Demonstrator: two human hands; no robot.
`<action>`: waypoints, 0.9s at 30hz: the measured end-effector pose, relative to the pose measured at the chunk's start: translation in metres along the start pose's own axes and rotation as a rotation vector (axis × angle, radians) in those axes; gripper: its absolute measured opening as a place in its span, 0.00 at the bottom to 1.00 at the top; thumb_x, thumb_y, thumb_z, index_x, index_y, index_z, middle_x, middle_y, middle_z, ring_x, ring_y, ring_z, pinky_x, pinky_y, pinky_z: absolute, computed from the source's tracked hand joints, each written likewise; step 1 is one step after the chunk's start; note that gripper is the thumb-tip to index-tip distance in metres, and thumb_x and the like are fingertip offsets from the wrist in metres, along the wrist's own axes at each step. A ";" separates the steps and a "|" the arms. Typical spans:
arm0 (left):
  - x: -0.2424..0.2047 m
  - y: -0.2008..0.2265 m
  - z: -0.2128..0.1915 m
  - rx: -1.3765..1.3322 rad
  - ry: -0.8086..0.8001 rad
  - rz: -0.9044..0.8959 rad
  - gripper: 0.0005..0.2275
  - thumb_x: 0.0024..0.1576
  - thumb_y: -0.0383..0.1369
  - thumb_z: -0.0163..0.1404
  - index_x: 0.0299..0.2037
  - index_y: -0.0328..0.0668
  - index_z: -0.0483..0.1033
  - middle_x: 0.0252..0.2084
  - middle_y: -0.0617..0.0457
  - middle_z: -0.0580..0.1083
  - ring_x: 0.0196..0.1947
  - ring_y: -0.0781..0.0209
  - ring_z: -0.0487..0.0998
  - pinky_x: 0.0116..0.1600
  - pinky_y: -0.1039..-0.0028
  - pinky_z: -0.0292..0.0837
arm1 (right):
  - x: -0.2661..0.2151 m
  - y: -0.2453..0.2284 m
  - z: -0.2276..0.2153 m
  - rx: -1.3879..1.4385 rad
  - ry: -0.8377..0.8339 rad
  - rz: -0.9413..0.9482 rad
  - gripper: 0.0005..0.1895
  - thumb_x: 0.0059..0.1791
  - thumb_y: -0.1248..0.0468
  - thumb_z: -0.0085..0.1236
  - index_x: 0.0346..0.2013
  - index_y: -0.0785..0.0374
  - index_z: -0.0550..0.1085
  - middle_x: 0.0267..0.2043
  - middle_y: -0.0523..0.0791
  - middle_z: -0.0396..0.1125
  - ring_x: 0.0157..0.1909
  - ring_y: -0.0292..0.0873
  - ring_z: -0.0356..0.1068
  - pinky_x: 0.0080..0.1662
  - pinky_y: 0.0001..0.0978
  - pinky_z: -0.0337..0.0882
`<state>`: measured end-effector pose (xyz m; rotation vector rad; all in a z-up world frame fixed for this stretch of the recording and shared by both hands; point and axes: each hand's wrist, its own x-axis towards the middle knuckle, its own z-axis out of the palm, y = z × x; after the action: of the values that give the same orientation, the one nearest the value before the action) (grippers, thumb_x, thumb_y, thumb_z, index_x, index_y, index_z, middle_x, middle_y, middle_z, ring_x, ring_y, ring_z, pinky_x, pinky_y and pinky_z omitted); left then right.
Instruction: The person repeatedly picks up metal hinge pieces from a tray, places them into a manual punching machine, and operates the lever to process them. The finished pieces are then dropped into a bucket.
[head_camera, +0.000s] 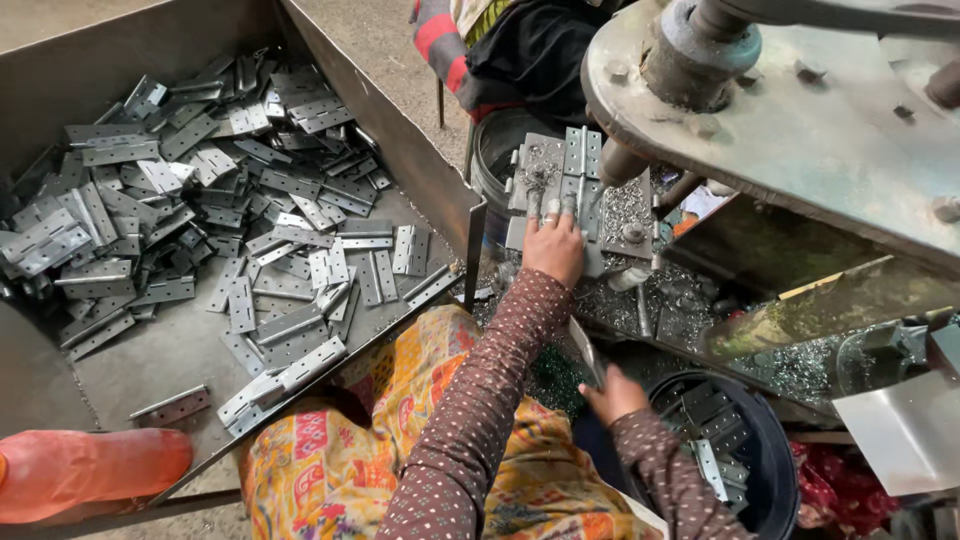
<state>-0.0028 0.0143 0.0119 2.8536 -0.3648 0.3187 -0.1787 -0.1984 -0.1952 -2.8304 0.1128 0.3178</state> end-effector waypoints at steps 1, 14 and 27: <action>0.002 0.002 0.001 0.007 -0.067 0.013 0.11 0.60 0.34 0.46 0.45 0.43 0.82 0.56 0.49 0.74 0.60 0.57 0.73 0.72 0.49 0.55 | -0.009 0.002 0.002 -0.021 -0.012 0.001 0.29 0.43 0.42 0.63 0.41 0.63 0.70 0.32 0.59 0.73 0.37 0.64 0.75 0.39 0.55 0.75; 0.009 -0.008 0.022 -0.020 0.029 0.006 0.11 0.61 0.33 0.45 0.43 0.41 0.82 0.62 0.47 0.72 0.65 0.52 0.70 0.71 0.45 0.57 | -0.012 0.002 -0.004 -0.029 -0.082 0.050 0.30 0.44 0.41 0.63 0.44 0.63 0.70 0.32 0.57 0.74 0.36 0.62 0.76 0.39 0.53 0.76; 0.011 -0.009 0.017 -0.053 -0.090 0.037 0.10 0.62 0.31 0.45 0.44 0.44 0.81 0.58 0.50 0.74 0.59 0.56 0.74 0.70 0.49 0.59 | -0.041 -0.038 -0.043 0.131 -0.082 0.070 0.28 0.45 0.45 0.63 0.48 0.62 0.72 0.34 0.58 0.74 0.39 0.62 0.75 0.42 0.53 0.74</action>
<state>0.0136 0.0152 -0.0037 2.8182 -0.4366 0.1848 -0.2054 -0.1723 -0.1355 -2.6836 0.2076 0.4252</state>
